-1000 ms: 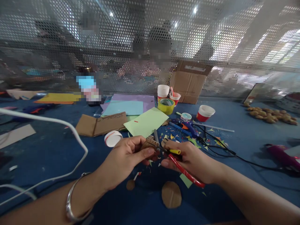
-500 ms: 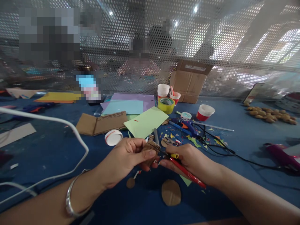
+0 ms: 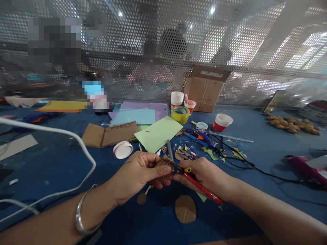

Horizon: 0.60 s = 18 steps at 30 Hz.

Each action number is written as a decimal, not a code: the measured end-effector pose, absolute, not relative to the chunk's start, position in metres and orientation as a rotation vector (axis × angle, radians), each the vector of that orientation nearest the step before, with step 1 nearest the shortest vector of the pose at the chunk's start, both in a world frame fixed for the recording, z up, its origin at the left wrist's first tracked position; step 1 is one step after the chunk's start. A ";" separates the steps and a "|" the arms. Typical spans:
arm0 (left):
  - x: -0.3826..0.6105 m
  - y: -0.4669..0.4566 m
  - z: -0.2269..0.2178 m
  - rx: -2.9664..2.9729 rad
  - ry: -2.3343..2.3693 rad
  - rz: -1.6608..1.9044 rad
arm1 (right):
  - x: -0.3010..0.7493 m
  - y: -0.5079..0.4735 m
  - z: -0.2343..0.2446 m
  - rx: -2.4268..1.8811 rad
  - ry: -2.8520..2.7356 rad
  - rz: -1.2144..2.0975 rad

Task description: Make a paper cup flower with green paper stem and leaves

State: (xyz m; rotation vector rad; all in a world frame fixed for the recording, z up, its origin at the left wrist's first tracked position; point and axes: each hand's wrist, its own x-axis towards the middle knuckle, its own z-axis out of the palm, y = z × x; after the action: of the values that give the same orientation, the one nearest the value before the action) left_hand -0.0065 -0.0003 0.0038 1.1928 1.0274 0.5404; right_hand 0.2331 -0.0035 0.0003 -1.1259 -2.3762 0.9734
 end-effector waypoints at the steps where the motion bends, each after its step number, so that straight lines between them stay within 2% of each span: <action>1: -0.006 -0.001 0.004 1.185 1.027 0.540 | 0.233 -0.004 -0.001 -1.144 -2.371 0.973; 18: -0.006 0.003 0.008 1.064 0.975 0.567 | 0.232 -0.002 -0.004 -1.118 -2.363 0.850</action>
State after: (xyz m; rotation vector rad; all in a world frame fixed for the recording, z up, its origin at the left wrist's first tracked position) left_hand -0.0055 0.0026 0.0079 1.0640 0.9747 0.5670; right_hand 0.2320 -0.0022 -0.0039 -1.1176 -2.3626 0.8495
